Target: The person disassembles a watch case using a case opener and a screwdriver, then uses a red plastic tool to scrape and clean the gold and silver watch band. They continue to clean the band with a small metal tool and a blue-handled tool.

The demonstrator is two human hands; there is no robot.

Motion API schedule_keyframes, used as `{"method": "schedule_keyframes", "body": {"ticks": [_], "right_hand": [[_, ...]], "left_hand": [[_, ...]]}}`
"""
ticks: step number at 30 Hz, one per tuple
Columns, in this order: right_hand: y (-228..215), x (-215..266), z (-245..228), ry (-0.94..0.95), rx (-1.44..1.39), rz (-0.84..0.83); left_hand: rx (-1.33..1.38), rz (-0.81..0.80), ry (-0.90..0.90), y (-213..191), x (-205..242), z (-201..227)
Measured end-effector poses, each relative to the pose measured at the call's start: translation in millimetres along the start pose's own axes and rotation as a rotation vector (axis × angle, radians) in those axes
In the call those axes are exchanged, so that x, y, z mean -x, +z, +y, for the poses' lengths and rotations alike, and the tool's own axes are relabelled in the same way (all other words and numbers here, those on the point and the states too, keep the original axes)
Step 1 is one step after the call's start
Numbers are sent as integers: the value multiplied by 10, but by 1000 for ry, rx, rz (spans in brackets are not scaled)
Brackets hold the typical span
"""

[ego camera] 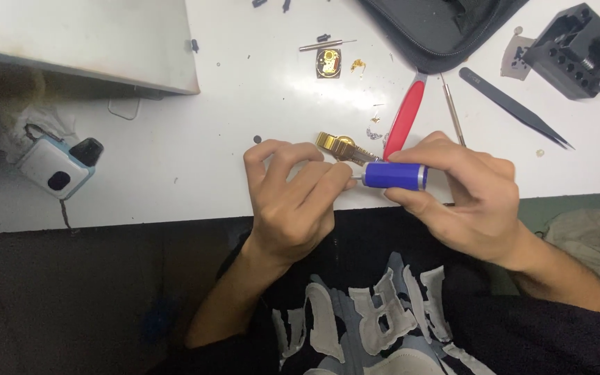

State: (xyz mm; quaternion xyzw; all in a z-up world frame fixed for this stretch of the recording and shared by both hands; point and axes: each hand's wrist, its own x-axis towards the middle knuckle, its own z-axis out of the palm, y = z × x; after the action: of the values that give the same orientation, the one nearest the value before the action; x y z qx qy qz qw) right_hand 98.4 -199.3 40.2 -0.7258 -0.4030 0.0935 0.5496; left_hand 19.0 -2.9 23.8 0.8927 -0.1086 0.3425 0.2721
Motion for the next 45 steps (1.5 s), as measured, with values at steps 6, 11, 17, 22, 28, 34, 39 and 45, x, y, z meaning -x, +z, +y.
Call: {"method": "schedule_keyframes", "body": {"ticks": [6, 11, 17, 22, 28, 34, 39, 45], "right_hand": [[-9, -38, 39, -139, 135, 14], [35, -65, 63, -298, 266, 56], [89, -100, 28, -339, 287, 70], [63, -23, 157, -307, 263, 68], [2, -72, -5, 131, -21, 9], [-123, 51, 224, 293, -213, -51], [-135, -20, 200, 439, -784, -17], [-89, -75, 246, 406, -1053, -192]], "left_hand": [[-42, -23, 3, -71, -33, -7], [-69, 2, 34, -117, -74, -40], [-40, 7, 30, -71, -25, -74], [42, 92, 12, -66, 23, -64], [60, 61, -14, -123, -9, 10], [128, 29, -46, -225, -92, 64], [222, 141, -54, -217, -43, 129], [287, 95, -54, -250, -80, 198]]}}
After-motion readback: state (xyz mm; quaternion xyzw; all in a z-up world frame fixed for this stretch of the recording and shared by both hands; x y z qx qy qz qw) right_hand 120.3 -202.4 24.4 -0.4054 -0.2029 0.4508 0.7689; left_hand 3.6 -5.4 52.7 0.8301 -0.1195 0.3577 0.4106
